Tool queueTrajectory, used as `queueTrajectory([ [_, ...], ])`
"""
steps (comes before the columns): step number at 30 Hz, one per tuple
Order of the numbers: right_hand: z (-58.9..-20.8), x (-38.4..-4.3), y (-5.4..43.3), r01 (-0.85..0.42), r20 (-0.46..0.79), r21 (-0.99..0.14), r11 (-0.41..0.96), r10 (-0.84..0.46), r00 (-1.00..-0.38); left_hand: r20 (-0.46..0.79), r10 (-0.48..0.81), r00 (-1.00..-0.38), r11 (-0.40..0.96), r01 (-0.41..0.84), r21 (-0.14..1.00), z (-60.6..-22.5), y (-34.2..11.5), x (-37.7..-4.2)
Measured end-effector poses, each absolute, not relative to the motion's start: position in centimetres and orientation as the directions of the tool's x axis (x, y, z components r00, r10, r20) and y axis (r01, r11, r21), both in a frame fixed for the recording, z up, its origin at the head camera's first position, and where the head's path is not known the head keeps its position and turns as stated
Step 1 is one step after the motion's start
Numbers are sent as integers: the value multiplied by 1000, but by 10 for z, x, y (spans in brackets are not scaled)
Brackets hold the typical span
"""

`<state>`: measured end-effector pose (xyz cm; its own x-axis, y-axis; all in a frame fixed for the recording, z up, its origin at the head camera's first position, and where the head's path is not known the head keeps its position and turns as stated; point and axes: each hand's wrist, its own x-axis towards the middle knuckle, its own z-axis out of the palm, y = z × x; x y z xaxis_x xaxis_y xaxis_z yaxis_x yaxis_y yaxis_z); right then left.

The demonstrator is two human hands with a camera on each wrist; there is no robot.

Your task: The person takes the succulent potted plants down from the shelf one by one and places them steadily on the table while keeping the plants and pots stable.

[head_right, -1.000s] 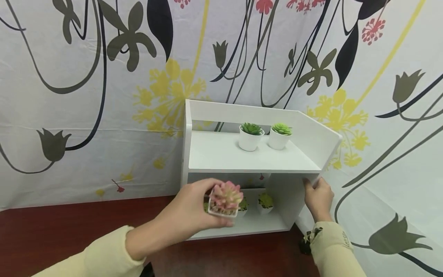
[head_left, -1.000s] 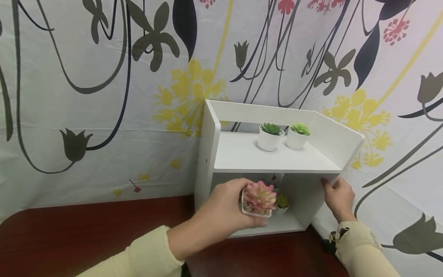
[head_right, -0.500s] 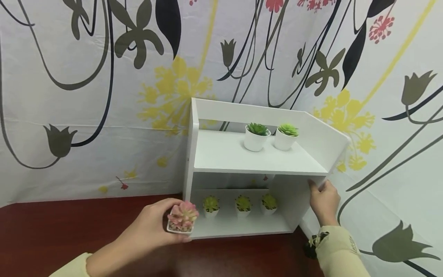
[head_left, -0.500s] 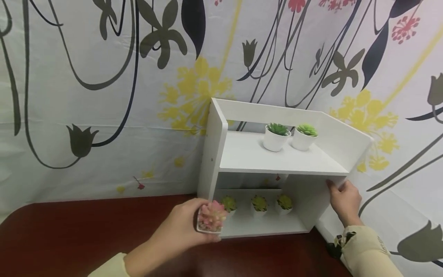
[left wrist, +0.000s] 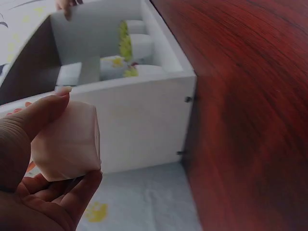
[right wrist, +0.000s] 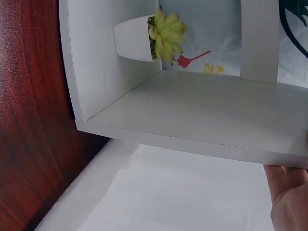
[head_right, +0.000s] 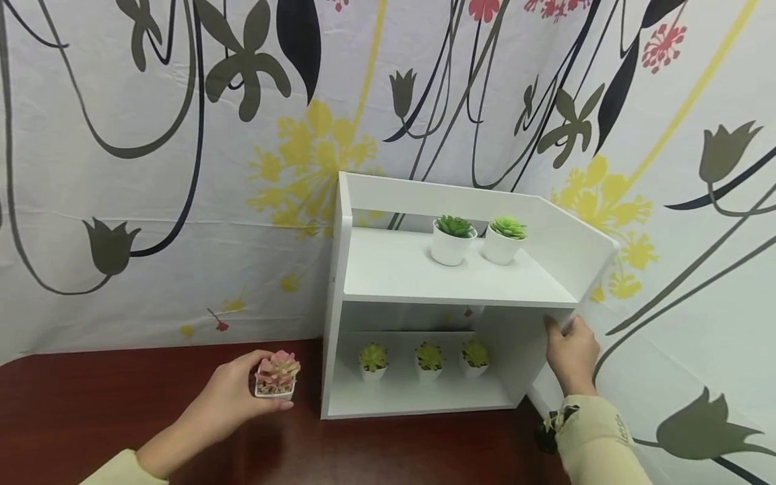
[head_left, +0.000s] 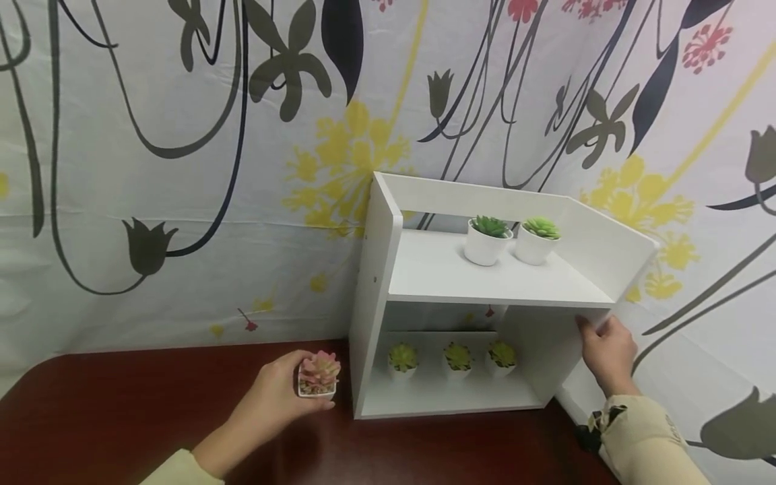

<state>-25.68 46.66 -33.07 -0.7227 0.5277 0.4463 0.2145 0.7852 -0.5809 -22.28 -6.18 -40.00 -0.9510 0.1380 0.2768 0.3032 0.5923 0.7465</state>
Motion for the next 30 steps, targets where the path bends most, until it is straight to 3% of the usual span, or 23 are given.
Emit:
queueTrajectory([
  [10, -329, -255, 464, 217, 435, -595, 774, 537, -723, 115, 149, -982, 512, 176, 841, -436, -57, -249],
  [17, -331, -255, 462, 207, 450, -592, 779, 532, -717, -23, 103, -994, 340, 14, 940, -460, -51, -261],
  [25, -333, -255, 463, 207, 451, -605, 769, 545, -707, 46, 61, -997, 525, 71, 848, -475, -36, -266],
  [30, -335, -256, 462, 206, 440, -611, 765, 544, -715, 52, 68, -996, 512, 79, 855, -477, -33, -267],
])
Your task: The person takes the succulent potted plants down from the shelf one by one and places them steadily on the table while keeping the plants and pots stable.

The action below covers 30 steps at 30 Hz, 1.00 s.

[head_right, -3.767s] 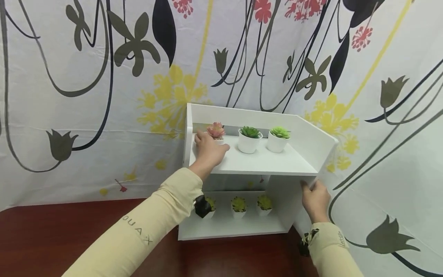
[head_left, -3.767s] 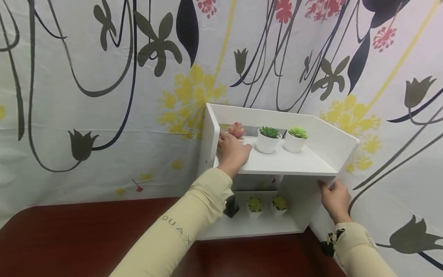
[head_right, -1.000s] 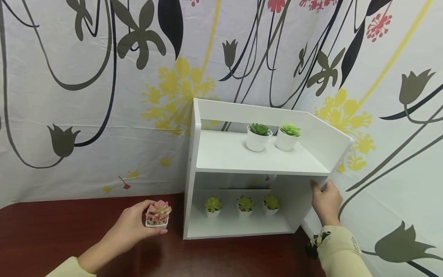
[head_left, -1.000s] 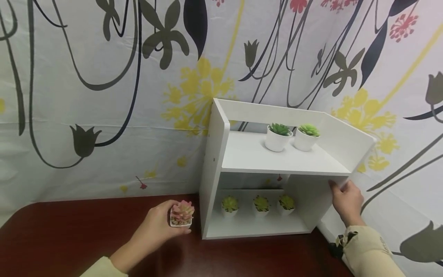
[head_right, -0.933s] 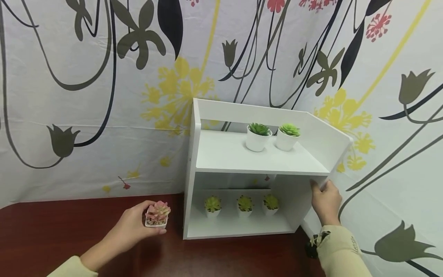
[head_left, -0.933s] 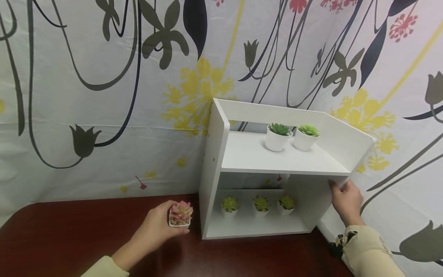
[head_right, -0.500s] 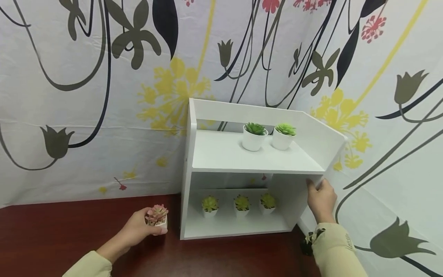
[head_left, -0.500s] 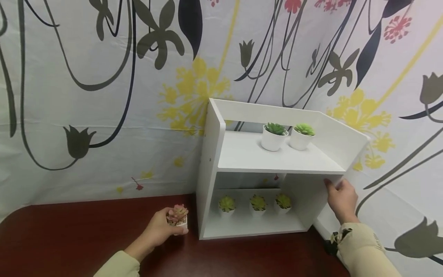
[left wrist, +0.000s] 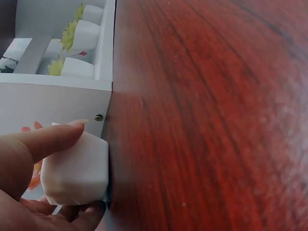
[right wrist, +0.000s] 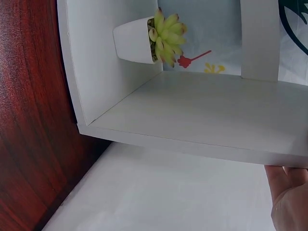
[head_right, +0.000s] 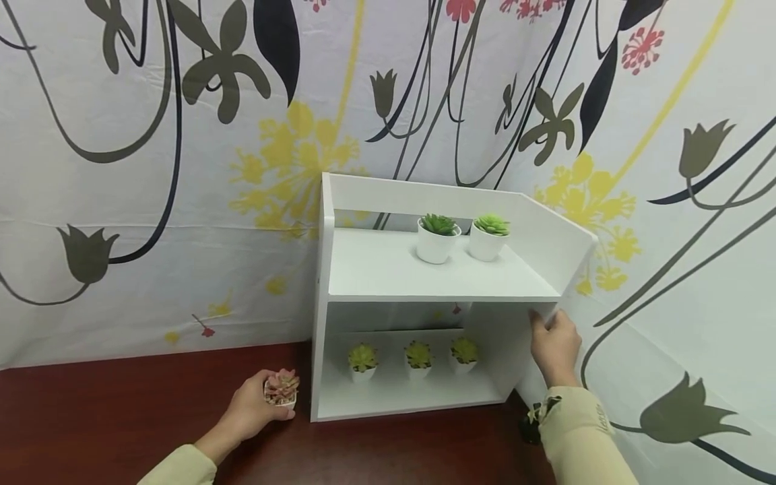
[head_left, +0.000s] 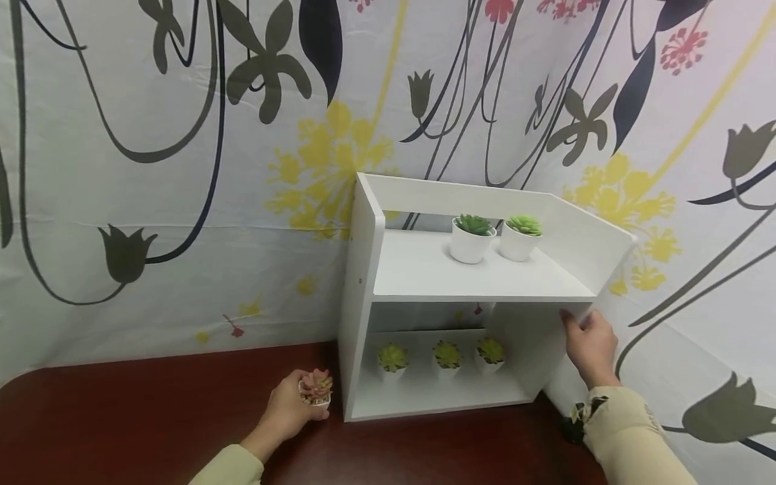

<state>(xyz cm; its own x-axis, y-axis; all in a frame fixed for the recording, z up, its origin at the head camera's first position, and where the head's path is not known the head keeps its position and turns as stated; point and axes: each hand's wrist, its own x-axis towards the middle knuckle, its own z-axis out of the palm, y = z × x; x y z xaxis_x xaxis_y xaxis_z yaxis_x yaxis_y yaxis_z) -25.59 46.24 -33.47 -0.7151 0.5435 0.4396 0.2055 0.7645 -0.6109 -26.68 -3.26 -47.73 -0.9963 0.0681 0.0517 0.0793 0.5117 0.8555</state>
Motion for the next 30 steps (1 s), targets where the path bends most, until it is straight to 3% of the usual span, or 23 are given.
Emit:
queueTrajectory([
  [11, -333, -257, 462, 209, 454, -611, 763, 554, -697, 111, 102, -989, 551, 149, 821, -480, -33, -268],
  [20, -336, -257, 461, 206, 469, -598, 775, 546, -694, 112, 75, -991, 595, 135, 792, -461, -32, -246],
  [26, -337, -257, 461, 215, 459, -605, 767, 556, -693, 293, 51, -955, 658, 253, 710, -419, -14, -222],
  [30, -336, -257, 460, 215, 461, -604, 768, 557, -691, 419, 69, -905, 622, 367, 692, -391, 1, -206],
])
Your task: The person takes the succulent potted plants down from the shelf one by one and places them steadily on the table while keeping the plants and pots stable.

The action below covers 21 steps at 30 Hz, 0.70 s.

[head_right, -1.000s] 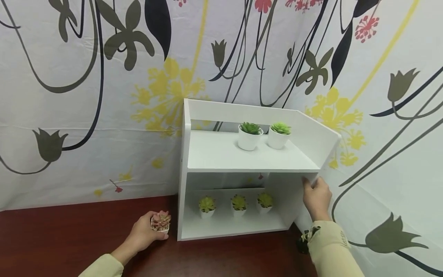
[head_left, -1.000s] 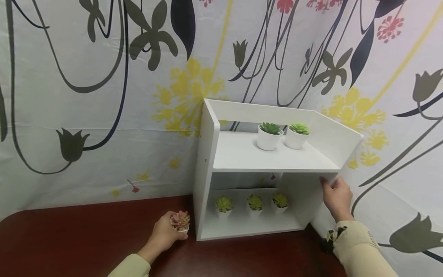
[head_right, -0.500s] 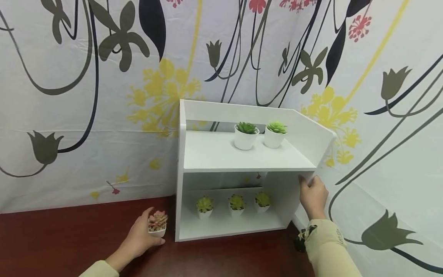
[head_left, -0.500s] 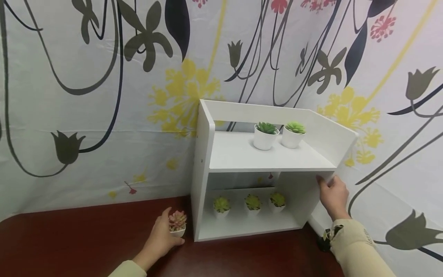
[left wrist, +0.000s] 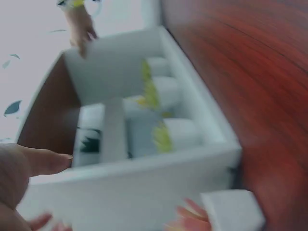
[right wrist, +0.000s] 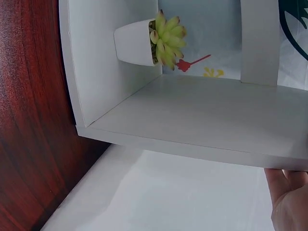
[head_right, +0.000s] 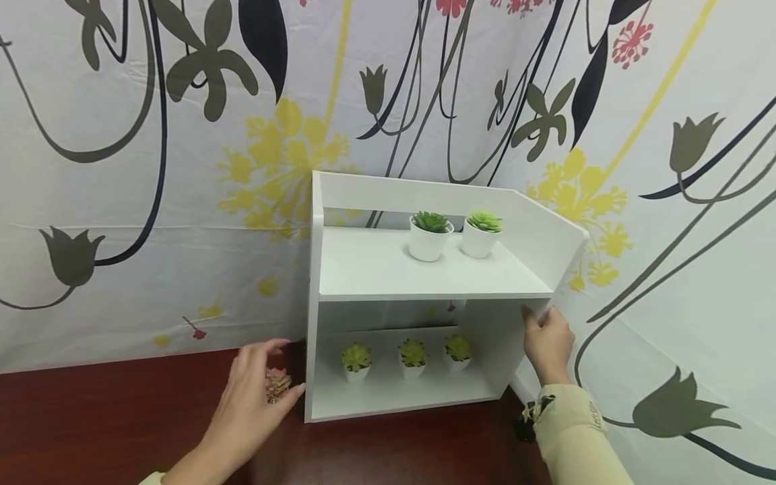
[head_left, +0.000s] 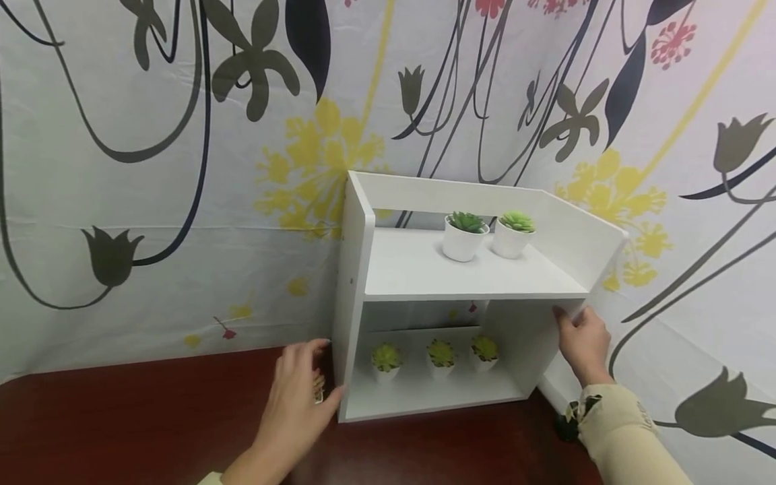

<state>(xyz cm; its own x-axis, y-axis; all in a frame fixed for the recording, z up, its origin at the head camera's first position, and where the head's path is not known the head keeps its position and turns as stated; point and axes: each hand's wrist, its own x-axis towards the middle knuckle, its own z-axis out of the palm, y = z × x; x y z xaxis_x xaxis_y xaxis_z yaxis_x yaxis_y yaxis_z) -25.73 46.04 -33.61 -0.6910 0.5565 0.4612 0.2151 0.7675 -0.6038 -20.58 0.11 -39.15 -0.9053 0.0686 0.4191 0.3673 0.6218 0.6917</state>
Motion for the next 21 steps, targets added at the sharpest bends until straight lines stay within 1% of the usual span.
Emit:
queueTrajectory([
  [2, -335, -257, 460, 213, 463, -605, 767, 557, -690, 473, 117, -873, 569, 449, 689, -381, 8, -197],
  [4, -335, -257, 459, 214, 462, -606, 766, 558, -689, 528, 191, -827, 514, 543, 664, -373, 14, -190],
  [6, -335, -257, 459, 215, 460, -607, 765, 559, -690, 572, 274, -773, 465, 627, 625, -366, 22, -186],
  [8, -334, -257, 460, 218, 460, -604, 767, 559, -690, 618, 344, -706, 437, 704, 561, -359, 31, -184],
  [11, -334, -257, 460, 224, 452, -604, 765, 560, -694, 651, 398, -646, 410, 760, 504, -345, 48, -185],
  [13, -334, -256, 461, 229, 445, -603, 764, 561, -698, 679, 407, -611, 399, 788, 470, -335, 59, -186],
  [16, -334, -256, 462, 226, 445, -604, 764, 559, -700, 712, 408, -572, 394, 814, 428, -319, 75, -190],
  [18, -333, -256, 462, 219, 448, -606, 765, 556, -700, 722, 410, -556, 396, 822, 408, -309, 85, -193],
  [21, -333, -257, 461, 212, 452, -608, 765, 554, -699, 713, 414, -566, 393, 818, 421, -294, 99, -198],
])
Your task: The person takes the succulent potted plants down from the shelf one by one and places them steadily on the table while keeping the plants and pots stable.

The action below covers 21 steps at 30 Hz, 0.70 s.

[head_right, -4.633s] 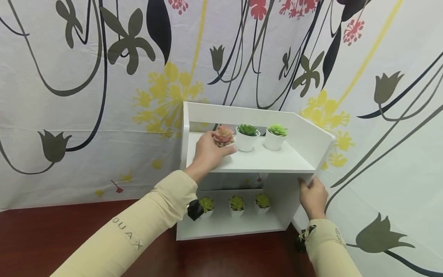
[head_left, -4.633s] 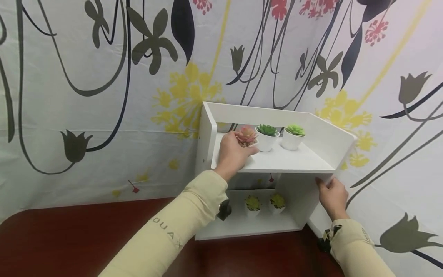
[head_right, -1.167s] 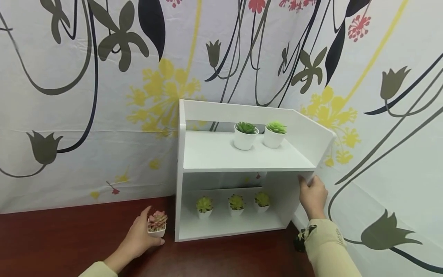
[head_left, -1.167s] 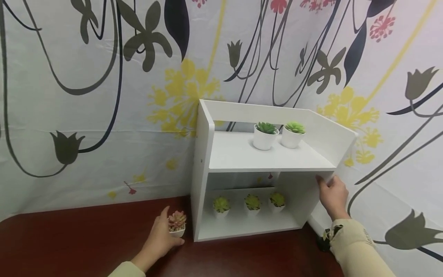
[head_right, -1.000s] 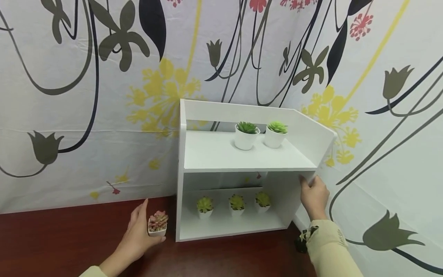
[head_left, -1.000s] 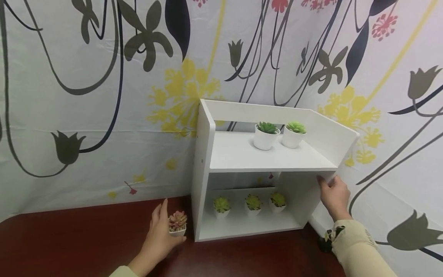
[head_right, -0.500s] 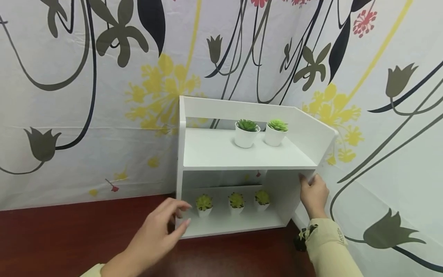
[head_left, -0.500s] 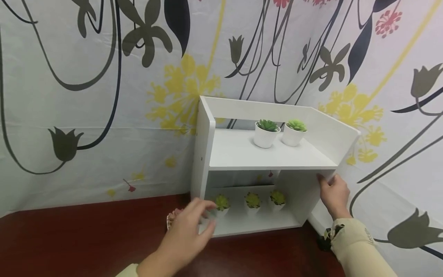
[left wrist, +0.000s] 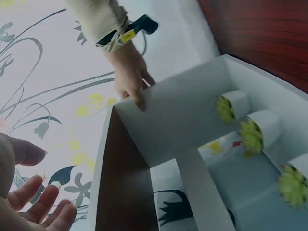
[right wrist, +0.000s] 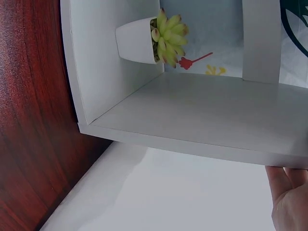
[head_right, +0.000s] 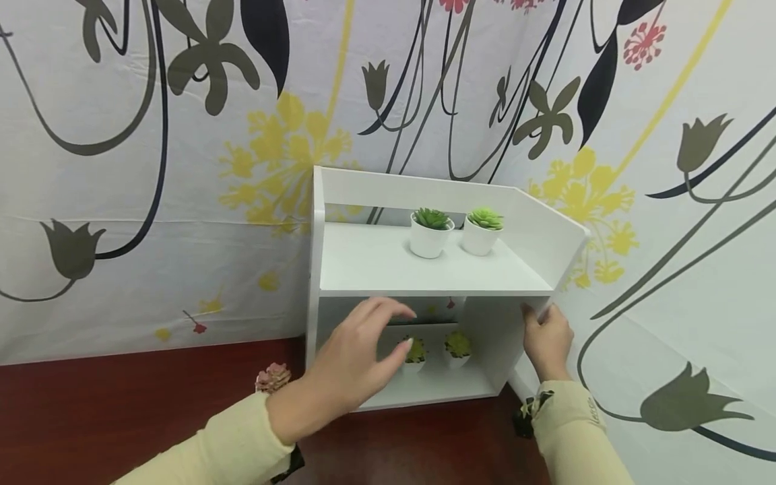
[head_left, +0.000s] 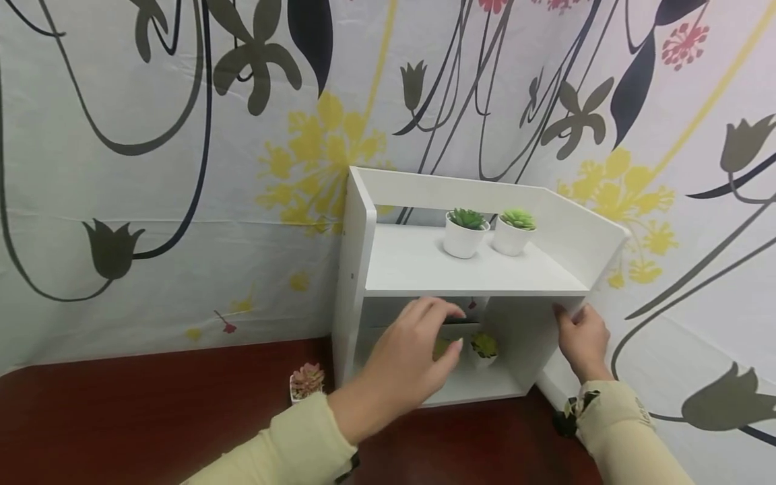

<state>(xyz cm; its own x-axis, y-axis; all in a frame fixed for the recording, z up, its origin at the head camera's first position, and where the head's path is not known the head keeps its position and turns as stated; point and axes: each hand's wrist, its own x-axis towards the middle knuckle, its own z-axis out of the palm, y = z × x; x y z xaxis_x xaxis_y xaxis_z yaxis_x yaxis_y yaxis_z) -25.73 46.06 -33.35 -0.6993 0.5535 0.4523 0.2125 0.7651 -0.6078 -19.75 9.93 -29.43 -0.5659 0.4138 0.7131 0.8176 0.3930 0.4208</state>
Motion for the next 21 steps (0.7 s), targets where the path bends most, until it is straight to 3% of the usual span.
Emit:
queueTrajectory([
  [6, -334, -254, 463, 215, 467, -599, 771, 554, -689, 689, 391, -610, 359, 791, 496, -270, 131, -218],
  [12, -332, -254, 461, 194, 487, -597, 778, 544, -683, 600, 323, -732, 395, 681, 617, -248, 152, -248],
  [21, -333, -256, 459, 195, 479, -601, 775, 545, -688, 450, 207, -869, 272, 493, 826, -231, 167, -273],
])
